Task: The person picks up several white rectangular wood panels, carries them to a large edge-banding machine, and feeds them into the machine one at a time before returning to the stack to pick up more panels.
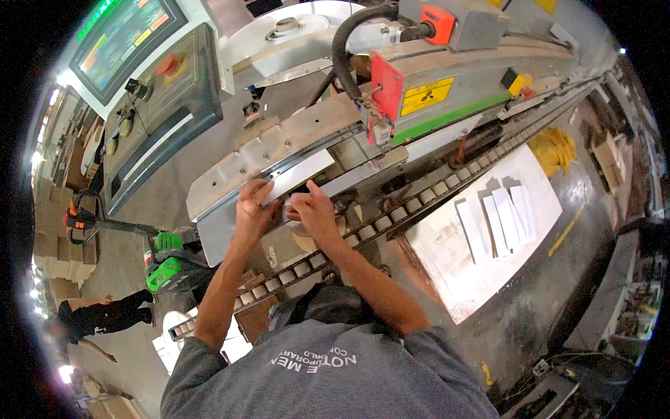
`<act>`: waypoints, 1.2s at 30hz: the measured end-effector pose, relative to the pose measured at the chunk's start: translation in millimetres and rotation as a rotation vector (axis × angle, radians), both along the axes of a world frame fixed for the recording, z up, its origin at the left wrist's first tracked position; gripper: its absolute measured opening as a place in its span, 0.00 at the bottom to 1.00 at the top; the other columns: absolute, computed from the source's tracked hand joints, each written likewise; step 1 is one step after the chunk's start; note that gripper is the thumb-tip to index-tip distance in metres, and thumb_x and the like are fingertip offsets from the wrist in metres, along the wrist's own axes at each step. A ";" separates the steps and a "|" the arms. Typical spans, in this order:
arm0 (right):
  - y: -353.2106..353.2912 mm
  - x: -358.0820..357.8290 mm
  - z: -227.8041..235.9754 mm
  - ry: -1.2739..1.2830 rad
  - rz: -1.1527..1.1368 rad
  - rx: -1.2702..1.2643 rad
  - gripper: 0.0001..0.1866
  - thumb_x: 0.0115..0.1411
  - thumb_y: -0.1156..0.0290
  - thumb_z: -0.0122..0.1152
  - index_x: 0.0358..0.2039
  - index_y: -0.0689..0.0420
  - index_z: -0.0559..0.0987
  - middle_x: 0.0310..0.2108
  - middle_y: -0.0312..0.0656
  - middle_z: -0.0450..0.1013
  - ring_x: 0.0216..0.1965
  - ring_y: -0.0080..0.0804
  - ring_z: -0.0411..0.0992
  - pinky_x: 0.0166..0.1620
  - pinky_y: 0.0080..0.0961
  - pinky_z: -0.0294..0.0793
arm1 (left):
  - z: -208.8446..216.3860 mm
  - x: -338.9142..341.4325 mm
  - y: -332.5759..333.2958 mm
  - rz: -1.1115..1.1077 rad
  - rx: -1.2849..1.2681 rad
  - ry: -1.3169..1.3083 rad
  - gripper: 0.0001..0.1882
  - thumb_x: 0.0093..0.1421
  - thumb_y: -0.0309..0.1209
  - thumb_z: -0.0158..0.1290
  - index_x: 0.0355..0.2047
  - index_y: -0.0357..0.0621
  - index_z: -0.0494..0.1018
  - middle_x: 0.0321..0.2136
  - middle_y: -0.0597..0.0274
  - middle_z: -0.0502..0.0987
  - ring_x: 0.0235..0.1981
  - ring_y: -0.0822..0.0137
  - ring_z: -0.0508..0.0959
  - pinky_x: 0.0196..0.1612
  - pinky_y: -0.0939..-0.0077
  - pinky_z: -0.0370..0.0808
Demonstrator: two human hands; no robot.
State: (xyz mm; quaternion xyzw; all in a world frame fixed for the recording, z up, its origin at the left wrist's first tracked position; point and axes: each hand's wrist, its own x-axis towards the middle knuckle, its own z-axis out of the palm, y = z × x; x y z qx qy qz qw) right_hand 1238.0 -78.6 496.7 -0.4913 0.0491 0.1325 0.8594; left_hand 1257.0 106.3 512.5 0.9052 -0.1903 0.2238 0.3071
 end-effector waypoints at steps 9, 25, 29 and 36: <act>30.6 28.3 -22.1 -0.153 -0.028 -0.113 0.27 0.69 0.68 0.52 0.61 0.76 0.60 0.47 0.52 0.71 0.39 0.32 0.77 0.38 0.25 0.84 | -7.0 11.3 15.8 0.192 0.035 -0.151 0.21 0.42 0.23 0.70 0.40 0.46 0.82 0.33 0.57 0.74 0.35 0.54 0.72 0.37 0.60 0.71; 28.2 25.4 1.2 -0.123 -0.071 -0.227 0.23 0.69 0.65 0.51 0.53 0.75 0.68 0.38 0.44 0.73 0.32 0.26 0.75 0.33 0.22 0.82 | -12.3 9.6 24.2 0.136 -0.044 -0.030 0.19 0.46 0.21 0.66 0.41 0.41 0.82 0.31 0.54 0.77 0.34 0.53 0.75 0.39 0.62 0.74; 26.2 25.2 7.6 -0.125 -0.060 -0.282 0.20 0.69 0.66 0.50 0.49 0.73 0.69 0.35 0.43 0.73 0.30 0.24 0.74 0.31 0.22 0.81 | -12.2 9.0 23.2 0.150 -0.041 -0.016 0.18 0.47 0.21 0.66 0.41 0.41 0.82 0.30 0.54 0.77 0.34 0.53 0.75 0.39 0.62 0.73; 19.1 37.1 -3.2 -0.239 -0.097 -0.357 0.16 0.67 0.68 0.48 0.39 0.74 0.68 0.22 0.40 0.73 0.19 0.25 0.72 0.24 0.24 0.77 | -6.9 14.3 10.7 0.136 -0.027 0.006 0.18 0.49 0.23 0.65 0.42 0.42 0.82 0.30 0.54 0.76 0.33 0.53 0.75 0.38 0.62 0.73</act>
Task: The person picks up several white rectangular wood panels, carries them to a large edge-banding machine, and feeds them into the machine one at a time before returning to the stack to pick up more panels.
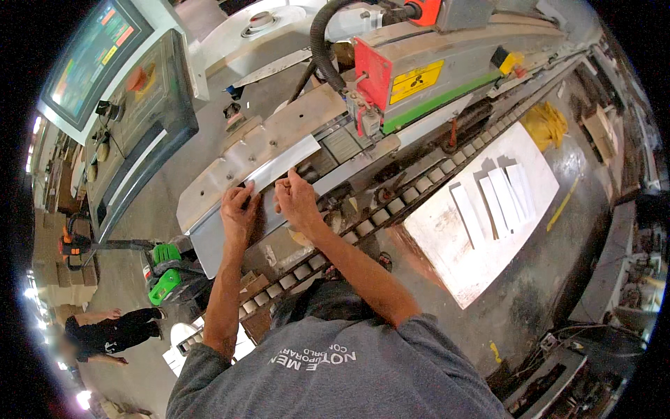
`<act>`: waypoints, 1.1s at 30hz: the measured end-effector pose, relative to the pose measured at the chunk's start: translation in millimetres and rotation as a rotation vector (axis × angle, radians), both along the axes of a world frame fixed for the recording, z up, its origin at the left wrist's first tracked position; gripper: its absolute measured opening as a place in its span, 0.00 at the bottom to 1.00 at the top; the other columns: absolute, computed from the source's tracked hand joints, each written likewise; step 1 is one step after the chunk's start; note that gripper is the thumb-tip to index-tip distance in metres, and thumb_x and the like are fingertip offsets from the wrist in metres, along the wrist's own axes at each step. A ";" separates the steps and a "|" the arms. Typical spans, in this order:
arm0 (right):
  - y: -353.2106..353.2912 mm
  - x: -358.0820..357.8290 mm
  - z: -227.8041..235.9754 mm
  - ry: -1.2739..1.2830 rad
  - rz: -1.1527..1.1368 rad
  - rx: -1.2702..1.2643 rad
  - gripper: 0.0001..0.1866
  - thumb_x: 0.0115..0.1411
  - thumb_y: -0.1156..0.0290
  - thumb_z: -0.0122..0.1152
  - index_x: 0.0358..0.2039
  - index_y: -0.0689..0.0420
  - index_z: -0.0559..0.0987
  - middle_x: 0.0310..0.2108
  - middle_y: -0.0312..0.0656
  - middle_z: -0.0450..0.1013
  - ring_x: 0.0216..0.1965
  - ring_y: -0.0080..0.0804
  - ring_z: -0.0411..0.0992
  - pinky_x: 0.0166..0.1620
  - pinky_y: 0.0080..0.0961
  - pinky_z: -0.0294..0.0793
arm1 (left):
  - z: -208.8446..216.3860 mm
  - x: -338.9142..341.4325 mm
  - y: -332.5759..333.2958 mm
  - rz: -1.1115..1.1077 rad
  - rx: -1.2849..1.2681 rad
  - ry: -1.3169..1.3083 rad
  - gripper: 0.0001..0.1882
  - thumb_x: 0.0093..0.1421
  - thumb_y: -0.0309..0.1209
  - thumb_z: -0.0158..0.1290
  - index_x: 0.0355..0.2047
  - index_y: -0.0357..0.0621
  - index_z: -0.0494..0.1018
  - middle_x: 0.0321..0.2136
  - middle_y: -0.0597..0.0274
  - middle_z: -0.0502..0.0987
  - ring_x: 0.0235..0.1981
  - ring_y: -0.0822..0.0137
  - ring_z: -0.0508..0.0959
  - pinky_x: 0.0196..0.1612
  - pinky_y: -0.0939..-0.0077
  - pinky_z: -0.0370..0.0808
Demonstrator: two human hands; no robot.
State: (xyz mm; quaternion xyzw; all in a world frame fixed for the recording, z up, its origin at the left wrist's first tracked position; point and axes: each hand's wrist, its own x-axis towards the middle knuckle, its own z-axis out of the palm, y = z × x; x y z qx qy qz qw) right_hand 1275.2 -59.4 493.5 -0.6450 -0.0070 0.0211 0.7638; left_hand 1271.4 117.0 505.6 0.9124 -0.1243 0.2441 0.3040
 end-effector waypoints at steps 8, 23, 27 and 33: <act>-43.3 19.6 13.8 0.060 -0.077 -0.114 0.15 0.66 0.68 0.50 0.36 0.71 0.68 0.25 0.45 0.76 0.23 0.30 0.77 0.24 0.28 0.75 | -3.2 28.9 -41.4 -0.084 0.035 -0.056 0.15 0.49 0.24 0.66 0.40 0.41 0.82 0.28 0.54 0.76 0.31 0.54 0.75 0.37 0.63 0.73; -197.8 -59.5 -4.8 -0.218 -0.414 -0.347 0.18 0.65 0.78 0.59 0.55 0.63 0.76 0.34 0.37 0.78 0.31 0.19 0.73 0.33 0.20 0.74 | -17.3 101.5 -170.9 -0.209 0.039 -0.100 0.05 0.53 0.27 0.63 0.31 0.42 0.81 0.23 0.51 0.77 0.28 0.49 0.76 0.39 0.59 0.73; -296.6 -111.2 -40.9 0.004 -0.626 -0.707 0.22 0.57 0.77 0.67 0.54 0.61 0.77 0.47 0.49 0.77 0.45 0.37 0.77 0.48 0.32 0.81 | -18.3 110.9 -187.8 -0.185 -0.010 -0.019 0.11 0.54 0.29 0.63 0.38 0.41 0.82 0.23 0.51 0.78 0.28 0.51 0.77 0.40 0.63 0.74; -383.9 -133.1 -116.4 0.332 -0.446 -1.564 0.36 0.60 0.62 0.61 0.65 0.62 0.61 0.52 0.57 0.70 0.57 0.51 0.68 0.52 0.44 0.75 | 5.4 61.1 -173.3 -0.150 -0.008 0.081 0.13 0.56 0.30 0.63 0.41 0.40 0.81 0.28 0.52 0.80 0.32 0.54 0.79 0.39 0.63 0.76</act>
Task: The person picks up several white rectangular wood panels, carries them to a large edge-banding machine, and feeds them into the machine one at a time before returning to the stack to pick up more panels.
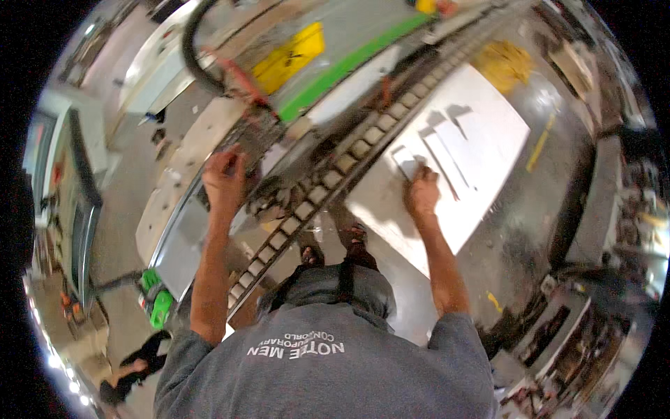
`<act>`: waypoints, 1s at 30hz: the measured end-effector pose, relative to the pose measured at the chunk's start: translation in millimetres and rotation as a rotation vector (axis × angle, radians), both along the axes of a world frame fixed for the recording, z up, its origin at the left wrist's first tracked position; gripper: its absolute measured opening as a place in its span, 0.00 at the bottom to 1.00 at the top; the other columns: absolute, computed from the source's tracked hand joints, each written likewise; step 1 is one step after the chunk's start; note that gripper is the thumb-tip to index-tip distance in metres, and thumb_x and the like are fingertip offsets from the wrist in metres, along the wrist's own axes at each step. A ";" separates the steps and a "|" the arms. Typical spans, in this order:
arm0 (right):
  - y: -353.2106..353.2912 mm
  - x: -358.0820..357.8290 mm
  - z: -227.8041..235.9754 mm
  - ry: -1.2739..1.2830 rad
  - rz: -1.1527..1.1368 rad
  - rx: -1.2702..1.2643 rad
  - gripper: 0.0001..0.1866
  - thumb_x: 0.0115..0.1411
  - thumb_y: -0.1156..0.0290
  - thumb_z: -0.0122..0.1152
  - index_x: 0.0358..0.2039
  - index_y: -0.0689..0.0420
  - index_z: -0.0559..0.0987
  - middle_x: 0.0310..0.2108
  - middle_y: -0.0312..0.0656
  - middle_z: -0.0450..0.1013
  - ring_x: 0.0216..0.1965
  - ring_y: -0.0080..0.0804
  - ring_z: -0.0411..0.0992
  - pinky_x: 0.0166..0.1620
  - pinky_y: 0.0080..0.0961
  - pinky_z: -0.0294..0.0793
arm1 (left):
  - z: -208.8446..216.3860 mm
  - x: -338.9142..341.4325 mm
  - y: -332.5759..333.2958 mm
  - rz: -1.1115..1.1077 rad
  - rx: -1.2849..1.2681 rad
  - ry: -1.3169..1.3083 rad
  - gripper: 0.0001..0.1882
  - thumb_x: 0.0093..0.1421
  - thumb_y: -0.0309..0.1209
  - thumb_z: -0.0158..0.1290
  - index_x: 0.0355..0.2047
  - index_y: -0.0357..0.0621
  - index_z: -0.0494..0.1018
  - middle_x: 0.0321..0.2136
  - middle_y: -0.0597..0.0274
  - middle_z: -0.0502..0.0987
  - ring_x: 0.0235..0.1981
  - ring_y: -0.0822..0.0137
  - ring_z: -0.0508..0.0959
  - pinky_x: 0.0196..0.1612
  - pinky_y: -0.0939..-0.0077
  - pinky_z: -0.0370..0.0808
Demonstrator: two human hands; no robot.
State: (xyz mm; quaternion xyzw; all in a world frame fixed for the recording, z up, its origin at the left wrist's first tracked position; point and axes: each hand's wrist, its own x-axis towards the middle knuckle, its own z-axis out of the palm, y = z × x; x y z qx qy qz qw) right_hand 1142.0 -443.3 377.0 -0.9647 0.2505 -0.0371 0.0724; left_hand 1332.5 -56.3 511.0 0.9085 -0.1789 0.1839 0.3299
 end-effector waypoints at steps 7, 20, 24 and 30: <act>14.6 -14.9 78.9 -0.116 -0.158 1.017 0.19 0.58 0.62 0.67 0.40 0.66 0.76 0.28 0.46 0.73 0.27 0.28 0.72 0.26 0.29 0.75 | 26.9 -110.3 22.9 -0.180 -0.226 0.155 0.21 0.52 0.30 0.67 0.47 0.40 0.79 0.40 0.52 0.79 0.39 0.53 0.79 0.43 0.64 0.77; 309.8 77.2 154.3 -0.382 0.087 1.991 0.21 0.65 0.65 0.60 0.51 0.67 0.72 0.40 0.42 0.74 0.37 0.26 0.75 0.38 0.24 0.80 | 34.8 -97.0 123.8 -0.069 -0.491 0.357 0.12 0.58 0.23 0.62 0.43 0.39 0.82 0.36 0.53 0.81 0.34 0.67 0.80 0.38 0.76 0.76; 352.3 90.6 141.3 -0.194 0.258 1.918 0.32 0.66 0.69 0.59 0.64 0.70 0.58 0.45 0.45 0.73 0.40 0.30 0.76 0.39 0.28 0.83 | 13.0 -56.5 158.7 -0.001 -0.413 0.335 0.09 0.57 0.25 0.64 0.39 0.39 0.83 0.36 0.53 0.80 0.34 0.66 0.79 0.37 0.75 0.75; 370.8 119.5 118.6 -0.244 0.328 1.841 0.37 0.65 0.70 0.57 0.66 0.74 0.52 0.47 0.52 0.72 0.36 0.29 0.77 0.33 0.24 0.83 | 21.8 -61.3 157.6 0.115 0.150 -0.128 0.23 0.44 0.29 0.71 0.43 0.43 0.82 0.42 0.53 0.77 0.41 0.52 0.75 0.47 0.63 0.73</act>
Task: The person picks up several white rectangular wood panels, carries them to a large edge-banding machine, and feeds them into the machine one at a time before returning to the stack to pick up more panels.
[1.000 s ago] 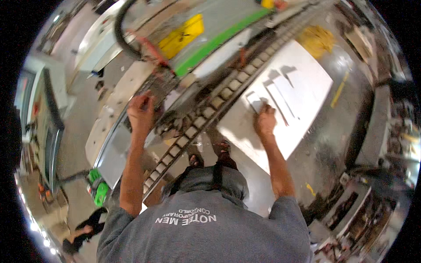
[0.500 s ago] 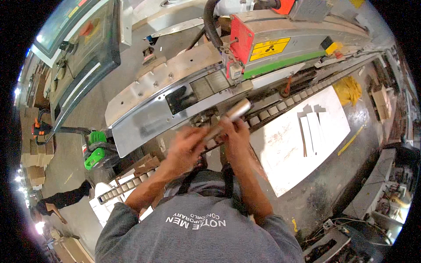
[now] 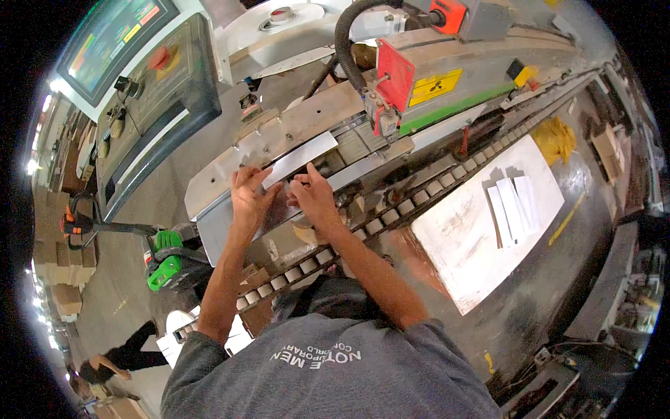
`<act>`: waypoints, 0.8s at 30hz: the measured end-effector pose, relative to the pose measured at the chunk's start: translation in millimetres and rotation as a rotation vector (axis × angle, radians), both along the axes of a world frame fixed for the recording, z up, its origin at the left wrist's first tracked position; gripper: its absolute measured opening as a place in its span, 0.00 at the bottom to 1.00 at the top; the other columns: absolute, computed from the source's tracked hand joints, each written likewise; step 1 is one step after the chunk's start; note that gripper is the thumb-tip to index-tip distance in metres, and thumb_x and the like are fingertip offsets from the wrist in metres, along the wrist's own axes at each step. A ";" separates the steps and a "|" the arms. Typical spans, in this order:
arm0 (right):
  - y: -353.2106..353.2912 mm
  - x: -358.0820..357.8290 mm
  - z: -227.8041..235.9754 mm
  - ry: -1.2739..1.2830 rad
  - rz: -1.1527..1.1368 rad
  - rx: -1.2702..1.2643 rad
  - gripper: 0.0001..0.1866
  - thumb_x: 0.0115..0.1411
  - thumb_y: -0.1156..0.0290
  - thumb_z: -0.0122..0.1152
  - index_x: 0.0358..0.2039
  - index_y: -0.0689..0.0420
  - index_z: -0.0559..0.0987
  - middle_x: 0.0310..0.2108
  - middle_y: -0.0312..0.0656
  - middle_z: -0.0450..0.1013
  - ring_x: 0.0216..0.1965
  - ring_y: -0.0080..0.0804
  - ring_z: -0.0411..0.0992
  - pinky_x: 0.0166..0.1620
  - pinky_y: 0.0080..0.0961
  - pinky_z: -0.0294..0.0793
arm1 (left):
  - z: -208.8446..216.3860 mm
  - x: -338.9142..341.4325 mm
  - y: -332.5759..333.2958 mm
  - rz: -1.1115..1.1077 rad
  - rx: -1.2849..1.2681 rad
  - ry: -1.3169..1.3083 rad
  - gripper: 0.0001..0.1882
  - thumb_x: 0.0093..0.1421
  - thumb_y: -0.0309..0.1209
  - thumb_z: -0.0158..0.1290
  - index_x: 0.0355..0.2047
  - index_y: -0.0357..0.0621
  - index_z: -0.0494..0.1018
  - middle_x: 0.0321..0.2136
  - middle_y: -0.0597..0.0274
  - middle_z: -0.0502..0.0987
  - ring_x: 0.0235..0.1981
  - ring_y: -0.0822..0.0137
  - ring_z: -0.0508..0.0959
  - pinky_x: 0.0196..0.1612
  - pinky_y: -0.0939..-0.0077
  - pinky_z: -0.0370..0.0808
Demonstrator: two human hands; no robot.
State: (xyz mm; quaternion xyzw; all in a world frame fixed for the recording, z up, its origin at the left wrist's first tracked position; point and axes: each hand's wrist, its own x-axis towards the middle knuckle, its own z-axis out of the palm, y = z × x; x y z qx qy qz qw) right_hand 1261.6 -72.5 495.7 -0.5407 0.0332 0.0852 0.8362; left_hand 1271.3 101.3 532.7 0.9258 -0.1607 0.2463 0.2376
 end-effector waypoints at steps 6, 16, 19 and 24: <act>10.6 16.1 -3.6 0.061 0.060 -0.105 0.30 0.64 0.73 0.57 0.61 0.77 0.59 0.43 0.46 0.71 0.34 0.26 0.76 0.29 0.21 0.83 | -26.8 5.2 16.9 0.019 -0.131 0.108 0.20 0.44 0.24 0.69 0.41 0.44 0.83 0.32 0.56 0.76 0.35 0.55 0.75 0.39 0.62 0.74; 9.0 19.4 -7.9 -0.066 -0.007 -0.265 0.17 0.62 0.67 0.55 0.40 0.71 0.67 0.40 0.52 0.76 0.26 0.34 0.80 0.25 0.26 0.82 | -24.2 8.0 14.7 0.005 -0.131 0.079 0.17 0.48 0.25 0.67 0.41 0.44 0.83 0.28 0.55 0.75 0.31 0.55 0.75 0.36 0.63 0.73; 9.3 19.8 -6.6 -0.064 -0.008 -0.243 0.18 0.62 0.65 0.55 0.40 0.71 0.68 0.39 0.52 0.77 0.25 0.36 0.81 0.26 0.27 0.81 | -23.2 8.0 14.2 0.030 -0.123 0.102 0.17 0.48 0.25 0.67 0.41 0.43 0.83 0.27 0.55 0.75 0.31 0.56 0.75 0.36 0.63 0.73; 6.9 16.0 2.3 -0.112 -0.025 -0.226 0.18 0.62 0.67 0.55 0.40 0.73 0.68 0.37 0.51 0.77 0.27 0.32 0.80 0.27 0.26 0.82 | -27.2 6.9 11.1 0.058 -0.143 0.130 0.16 0.49 0.26 0.67 0.40 0.44 0.83 0.27 0.56 0.75 0.30 0.56 0.75 0.36 0.63 0.73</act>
